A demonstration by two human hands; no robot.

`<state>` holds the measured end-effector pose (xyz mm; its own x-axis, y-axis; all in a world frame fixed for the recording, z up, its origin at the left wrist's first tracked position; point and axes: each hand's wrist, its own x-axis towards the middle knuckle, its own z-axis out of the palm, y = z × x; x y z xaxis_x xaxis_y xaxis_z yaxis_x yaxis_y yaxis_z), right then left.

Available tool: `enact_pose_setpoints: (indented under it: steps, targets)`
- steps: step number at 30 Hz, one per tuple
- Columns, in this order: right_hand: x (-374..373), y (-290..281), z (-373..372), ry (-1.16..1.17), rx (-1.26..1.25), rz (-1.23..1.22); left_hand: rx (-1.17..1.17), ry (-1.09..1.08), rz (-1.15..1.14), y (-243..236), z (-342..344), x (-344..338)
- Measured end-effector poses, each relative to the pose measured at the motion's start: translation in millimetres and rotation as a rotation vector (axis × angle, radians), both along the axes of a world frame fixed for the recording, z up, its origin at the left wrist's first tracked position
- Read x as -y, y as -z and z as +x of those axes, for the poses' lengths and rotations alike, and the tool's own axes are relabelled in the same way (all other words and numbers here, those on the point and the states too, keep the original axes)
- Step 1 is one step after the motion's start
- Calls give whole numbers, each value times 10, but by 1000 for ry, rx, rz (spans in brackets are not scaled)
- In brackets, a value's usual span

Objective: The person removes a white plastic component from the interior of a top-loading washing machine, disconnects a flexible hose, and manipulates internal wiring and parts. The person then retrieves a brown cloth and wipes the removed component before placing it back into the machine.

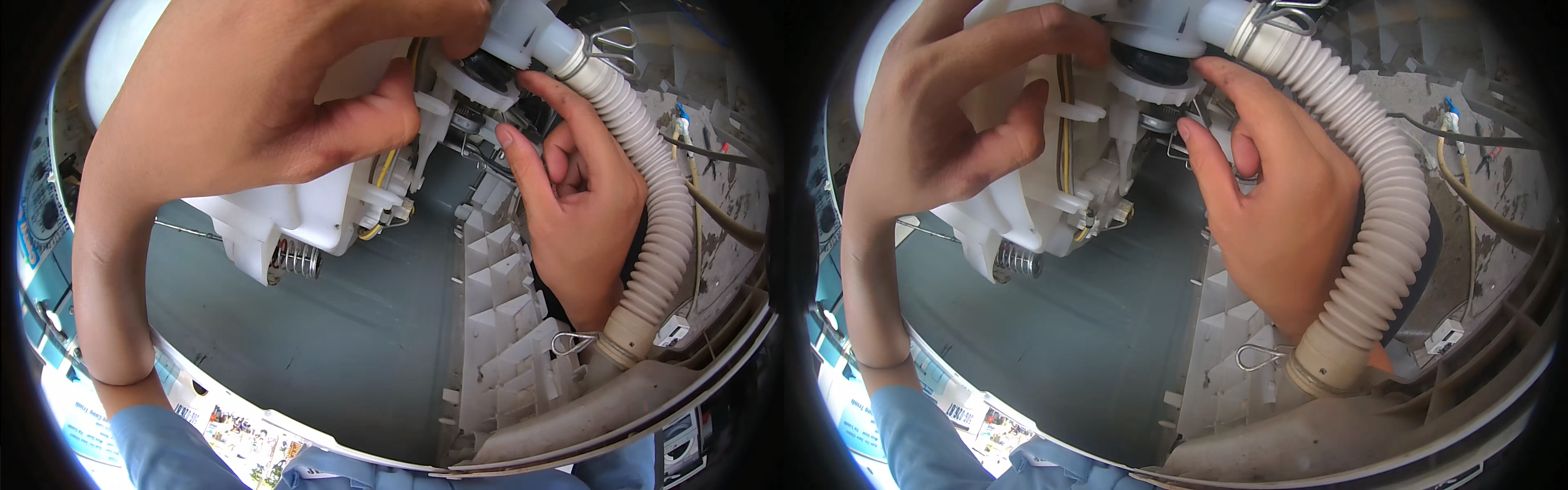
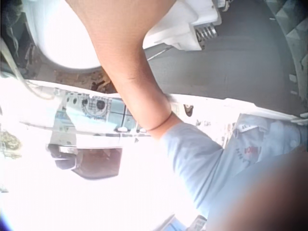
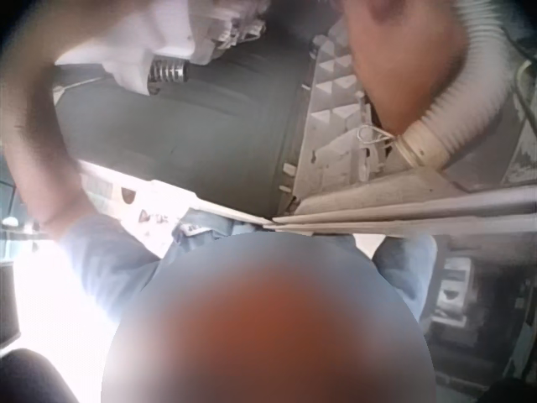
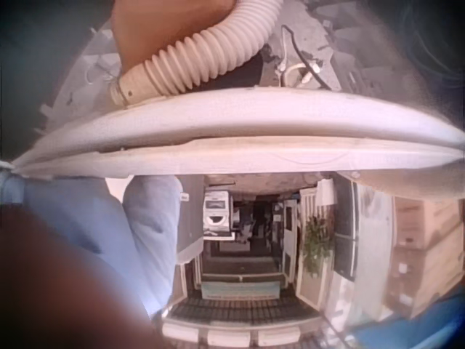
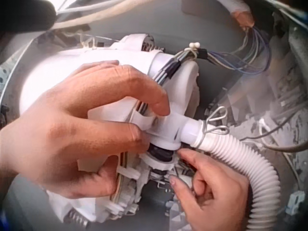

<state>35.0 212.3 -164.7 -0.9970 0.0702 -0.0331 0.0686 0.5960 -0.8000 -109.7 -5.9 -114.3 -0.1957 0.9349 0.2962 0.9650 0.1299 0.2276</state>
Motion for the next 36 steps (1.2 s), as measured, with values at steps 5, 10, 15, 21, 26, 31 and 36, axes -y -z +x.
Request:
enact_pose_setpoints:
  steps: [5, 10, 15, 21, 26, 31, 36]
  targets:
    - [35, 74, -9, -25, -189, 113, 29, -43, -67, -92, 138, 142]
    - [75, 164, -67, -13, -330, 177, 71, -92, -125, -161, 248, 229]
    - [55, 441, -90, 89, -493, -10, 69, -126, -167, -255, 398, 230]
    - [181, 140, -127, 187, -287, -10, 112, -114, -184, -115, 368, 186]
    - [-30, 300, -156, 87, -544, 128, 153, -151, -196, -291, 390, 32]
    - [87, 207, -108, 73, -467, 80, 444, -351, -323, -662, 646, 5]
    - [6, 191, -192, -26, -560, 106, 1013, -572, -622, -880, 1219, 4]
